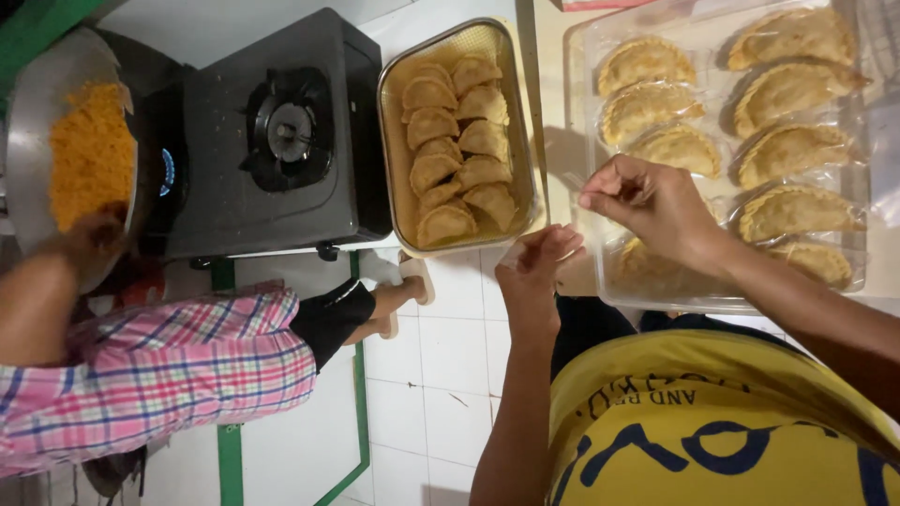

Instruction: Packing fried pastries from a metal tray into a clear plastic container

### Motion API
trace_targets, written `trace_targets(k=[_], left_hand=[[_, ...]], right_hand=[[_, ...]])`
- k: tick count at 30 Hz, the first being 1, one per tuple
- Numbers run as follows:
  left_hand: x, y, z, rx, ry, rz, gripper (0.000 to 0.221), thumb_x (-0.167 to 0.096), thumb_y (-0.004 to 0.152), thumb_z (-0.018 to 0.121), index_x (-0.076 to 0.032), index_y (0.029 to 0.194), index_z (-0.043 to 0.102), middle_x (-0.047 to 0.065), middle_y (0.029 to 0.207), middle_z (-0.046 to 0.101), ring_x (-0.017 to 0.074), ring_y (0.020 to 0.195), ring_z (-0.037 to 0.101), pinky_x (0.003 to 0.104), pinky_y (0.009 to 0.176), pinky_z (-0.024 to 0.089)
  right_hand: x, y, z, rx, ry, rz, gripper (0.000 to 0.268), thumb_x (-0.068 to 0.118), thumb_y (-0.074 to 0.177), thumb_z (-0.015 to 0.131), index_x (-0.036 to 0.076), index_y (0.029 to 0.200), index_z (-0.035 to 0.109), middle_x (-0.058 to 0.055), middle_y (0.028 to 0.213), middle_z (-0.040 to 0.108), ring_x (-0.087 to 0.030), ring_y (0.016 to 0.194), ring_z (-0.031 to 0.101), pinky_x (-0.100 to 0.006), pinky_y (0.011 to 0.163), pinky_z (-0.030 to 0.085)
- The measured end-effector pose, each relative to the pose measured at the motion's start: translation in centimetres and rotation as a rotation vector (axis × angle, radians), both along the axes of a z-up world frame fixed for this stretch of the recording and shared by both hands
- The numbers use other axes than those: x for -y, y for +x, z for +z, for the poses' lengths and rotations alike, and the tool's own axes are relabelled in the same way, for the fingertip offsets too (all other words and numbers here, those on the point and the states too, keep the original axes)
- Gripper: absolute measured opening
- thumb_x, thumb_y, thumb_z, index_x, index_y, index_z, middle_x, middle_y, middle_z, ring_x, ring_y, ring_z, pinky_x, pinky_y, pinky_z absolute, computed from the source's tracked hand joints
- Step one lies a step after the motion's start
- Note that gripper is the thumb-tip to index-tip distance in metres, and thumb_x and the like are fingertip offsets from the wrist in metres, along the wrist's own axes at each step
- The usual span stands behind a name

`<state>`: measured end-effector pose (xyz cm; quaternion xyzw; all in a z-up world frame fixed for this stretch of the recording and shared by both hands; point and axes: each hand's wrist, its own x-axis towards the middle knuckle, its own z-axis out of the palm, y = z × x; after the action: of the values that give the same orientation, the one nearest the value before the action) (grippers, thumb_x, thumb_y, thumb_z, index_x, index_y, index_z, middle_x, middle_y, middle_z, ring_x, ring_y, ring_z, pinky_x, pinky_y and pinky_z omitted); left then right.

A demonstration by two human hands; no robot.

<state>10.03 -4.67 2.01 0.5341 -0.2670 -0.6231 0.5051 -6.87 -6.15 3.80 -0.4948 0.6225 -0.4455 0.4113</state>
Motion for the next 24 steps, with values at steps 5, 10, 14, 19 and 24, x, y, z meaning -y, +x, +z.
trace_targets(k=[5, 10, 14, 19, 24], left_hand=[[0.2, 2.1, -3.4, -0.031, -0.101, 0.038, 0.016, -0.002, 0.088, 0.081, 0.002, 0.099, 0.071, 0.021, 0.092, 0.076, 0.0363, 0.087, 0.077, 0.05, 0.076, 0.066], [0.0, 2.4, 1.5, 0.08, -0.126, -0.096, 0.015, -0.016, 0.09, 0.078, -0.002, 0.091, 0.071, 0.016, 0.085, 0.078, 0.0209, 0.072, 0.075, 0.028, 0.052, 0.054], [0.0, 2.7, 1.7, 0.198, -0.208, -0.223, 0.028, -0.032, 0.093, 0.074, -0.004, 0.096, 0.07, 0.013, 0.097, 0.077, 0.0222, 0.093, 0.076, 0.038, 0.084, 0.067], [0.7, 3.9, 0.8, 0.087, -0.251, -0.213, 0.022, -0.021, 0.1, 0.067, -0.007, 0.116, 0.069, 0.014, 0.109, 0.075, 0.0257, 0.102, 0.074, 0.036, 0.086, 0.064], [0.8, 4.1, 2.5, 0.108, -0.256, -0.285, 0.028, -0.031, 0.105, 0.058, -0.01, 0.122, 0.068, 0.014, 0.12, 0.072, 0.0282, 0.105, 0.072, 0.045, 0.092, 0.064]], right_hand=[[0.5, -1.3, 1.8, 0.504, 0.12, 0.16, 0.01, 0.006, 0.094, 0.073, 0.001, 0.102, 0.069, -0.01, 0.082, 0.075, -0.014, 0.076, 0.072, -0.027, 0.079, 0.056], [1.9, -2.6, 2.3, 0.351, 0.336, 0.452, 0.031, 0.016, 0.091, 0.065, 0.005, 0.119, 0.072, -0.015, 0.114, 0.082, -0.026, 0.108, 0.081, -0.038, 0.096, 0.063], [2.4, -2.6, 1.7, 0.134, 0.325, 0.592, 0.026, 0.02, 0.088, 0.073, 0.01, 0.109, 0.082, -0.009, 0.104, 0.089, -0.021, 0.092, 0.086, -0.034, 0.083, 0.068], [2.2, -2.4, 1.4, 0.267, 0.307, 0.582, 0.022, 0.026, 0.093, 0.065, 0.009, 0.099, 0.079, -0.009, 0.096, 0.084, -0.02, 0.093, 0.082, -0.036, 0.095, 0.063], [2.0, -1.0, 4.0, 0.413, 0.489, 0.583, 0.058, 0.035, 0.072, 0.072, 0.019, 0.128, 0.07, -0.009, 0.126, 0.078, -0.025, 0.126, 0.072, -0.054, 0.111, 0.052]])
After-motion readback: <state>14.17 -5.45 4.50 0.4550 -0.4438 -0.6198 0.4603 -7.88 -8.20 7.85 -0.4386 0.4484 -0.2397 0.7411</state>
